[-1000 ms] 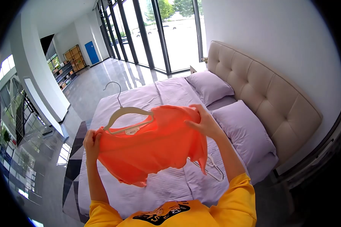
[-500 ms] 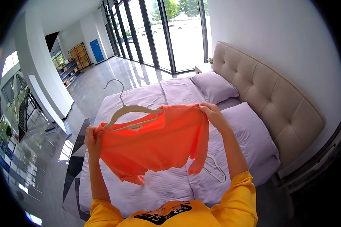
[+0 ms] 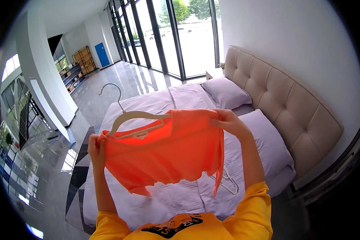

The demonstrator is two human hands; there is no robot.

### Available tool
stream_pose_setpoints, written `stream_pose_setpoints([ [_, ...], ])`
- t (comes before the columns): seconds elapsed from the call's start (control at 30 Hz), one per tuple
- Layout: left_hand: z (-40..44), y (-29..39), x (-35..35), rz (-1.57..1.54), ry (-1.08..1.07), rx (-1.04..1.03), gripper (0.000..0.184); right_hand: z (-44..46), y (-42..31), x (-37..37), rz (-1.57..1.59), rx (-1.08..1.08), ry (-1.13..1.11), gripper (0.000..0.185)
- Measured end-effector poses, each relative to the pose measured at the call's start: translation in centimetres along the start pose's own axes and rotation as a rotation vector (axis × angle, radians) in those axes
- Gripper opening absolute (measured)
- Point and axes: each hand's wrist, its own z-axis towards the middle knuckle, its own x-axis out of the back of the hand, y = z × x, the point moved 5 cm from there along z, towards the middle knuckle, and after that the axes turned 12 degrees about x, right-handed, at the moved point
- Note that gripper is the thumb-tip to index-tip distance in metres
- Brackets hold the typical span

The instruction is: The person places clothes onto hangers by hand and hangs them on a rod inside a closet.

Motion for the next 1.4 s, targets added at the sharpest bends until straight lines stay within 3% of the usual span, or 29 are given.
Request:
stream_pose_setpoints([
  [0.3, 0.0, 1.3, -1.6, 0.043, -0.058, -0.091, 0.013, 1.6, -1.6, -1.7, -0.335, 0.013, -0.046, 0.023],
  [0.4, 0.0, 1.7, -1.7, 0.027, -0.067, -0.083, 0.014, 2.1, -0.9, -1.2, -0.365, 0.092, -0.096, 0.024],
  [0.53, -0.1, 2.4, -1.6, 0.045, -0.054, -0.094, 0.014, 1.8, -0.7, -0.9, -0.281, -0.015, -0.103, 0.021],
  [0.63, -0.1, 2.6, -1.6, 0.036, -0.047, -0.076, 0.014, 1.7, -1.6, -0.5, -0.391, 0.141, 0.066, 0.019],
  [0.7, 0.0, 2.7, -1.5, 0.035, -0.038, -0.051, 0.014, 1.2, -3.5, -0.8, -0.66, 0.471, 0.307, 0.018],
  [0.73, 0.1, 2.8, -1.4, 0.024, -0.031, -0.051, 0.014, 1.3, -3.6, -1.0, -0.66, 0.47, 0.307, 0.018],
  [0.8, 0.5, 3.1, -1.5, 0.011, -0.025, -0.05, 0.014, 1.3, -5.4, -2.1, -0.959, 0.622, 0.195, 0.018],
  [0.83, 0.6, 3.5, -1.6, -0.002, -0.023, -0.11, 0.014, 1.2, -6.1, -2.5, -0.96, 0.62, 0.195, 0.018],
  [0.9, 0.5, 4.2, -1.7, -0.019, -0.02, -0.169, 0.015, 1.2, -6.0, -3.2, -1.019, 0.361, 0.056, 0.022],
  [1.1, 0.8, 4.9, -3.4, -0.011, -0.101, -0.197, 0.018, -0.7, -6.2, -2.0, -0.94, 0.293, -0.032, 0.028],
  [1.27, 0.1, 6.3, -5.1, -0.09, -0.096, -0.261, 0.018, -3.9, -8.7, -1.2, -1.026, 0.371, 0.074, 0.029],
  [1.4, -0.4, 7.8, -6.5, -0.156, -0.139, -0.232, 0.018, -6.3, -10.6, 0.7, -0.93, 0.158, 0.079, 0.021],
])
